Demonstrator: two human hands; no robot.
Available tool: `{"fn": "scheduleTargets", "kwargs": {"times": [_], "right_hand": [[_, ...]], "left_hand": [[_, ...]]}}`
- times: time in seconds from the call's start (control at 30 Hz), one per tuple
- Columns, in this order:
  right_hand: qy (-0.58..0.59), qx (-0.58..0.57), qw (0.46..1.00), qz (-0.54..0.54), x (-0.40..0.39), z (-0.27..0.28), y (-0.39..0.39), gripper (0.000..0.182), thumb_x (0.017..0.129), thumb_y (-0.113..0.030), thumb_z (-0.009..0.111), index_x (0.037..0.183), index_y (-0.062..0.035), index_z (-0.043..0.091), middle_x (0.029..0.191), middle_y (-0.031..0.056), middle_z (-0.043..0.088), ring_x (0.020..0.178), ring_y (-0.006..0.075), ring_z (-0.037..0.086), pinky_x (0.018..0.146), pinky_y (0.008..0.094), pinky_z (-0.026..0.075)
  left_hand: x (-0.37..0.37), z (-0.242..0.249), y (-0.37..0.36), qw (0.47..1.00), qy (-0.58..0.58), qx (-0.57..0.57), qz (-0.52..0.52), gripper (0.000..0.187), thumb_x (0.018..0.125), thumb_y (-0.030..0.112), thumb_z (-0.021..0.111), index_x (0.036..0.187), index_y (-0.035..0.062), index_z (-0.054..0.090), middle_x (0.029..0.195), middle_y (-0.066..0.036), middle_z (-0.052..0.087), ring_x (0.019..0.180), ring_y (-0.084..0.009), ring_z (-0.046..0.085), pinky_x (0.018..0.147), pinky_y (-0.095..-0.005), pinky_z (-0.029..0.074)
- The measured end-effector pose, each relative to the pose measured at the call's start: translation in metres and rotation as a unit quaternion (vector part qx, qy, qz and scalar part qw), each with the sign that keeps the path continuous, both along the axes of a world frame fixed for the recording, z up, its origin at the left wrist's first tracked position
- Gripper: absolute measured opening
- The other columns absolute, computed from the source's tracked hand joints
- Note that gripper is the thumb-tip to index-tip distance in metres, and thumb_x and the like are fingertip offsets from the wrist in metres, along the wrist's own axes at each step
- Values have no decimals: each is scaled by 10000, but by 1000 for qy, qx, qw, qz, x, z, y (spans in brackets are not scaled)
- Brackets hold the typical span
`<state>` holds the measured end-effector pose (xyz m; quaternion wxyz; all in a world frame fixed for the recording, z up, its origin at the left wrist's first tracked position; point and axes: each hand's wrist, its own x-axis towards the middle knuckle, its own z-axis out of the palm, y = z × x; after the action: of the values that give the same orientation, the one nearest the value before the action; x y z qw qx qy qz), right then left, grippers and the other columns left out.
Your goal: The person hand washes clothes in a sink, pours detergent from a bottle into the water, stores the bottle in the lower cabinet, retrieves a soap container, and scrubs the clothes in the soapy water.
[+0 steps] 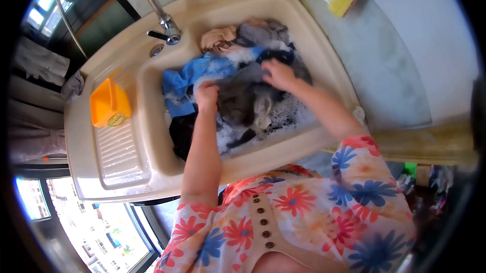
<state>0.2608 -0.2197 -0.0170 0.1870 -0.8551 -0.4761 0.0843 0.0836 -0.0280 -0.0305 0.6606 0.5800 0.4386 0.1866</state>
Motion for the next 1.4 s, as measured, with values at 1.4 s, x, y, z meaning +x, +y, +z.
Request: {"fn": "scheduleTargets", "kwargs": {"times": [1.4], "right_hand": [[401,312,861,7,-22,206,2,291,684,2,513,968,-2,575,761,39,584,702,104,541,626,233,433]], "left_hand": [[3,37,-38,883,203,300,-297,409,673,324,675,995,76,628,897,-129,639,850,-239,602,749,-330,458]]}}
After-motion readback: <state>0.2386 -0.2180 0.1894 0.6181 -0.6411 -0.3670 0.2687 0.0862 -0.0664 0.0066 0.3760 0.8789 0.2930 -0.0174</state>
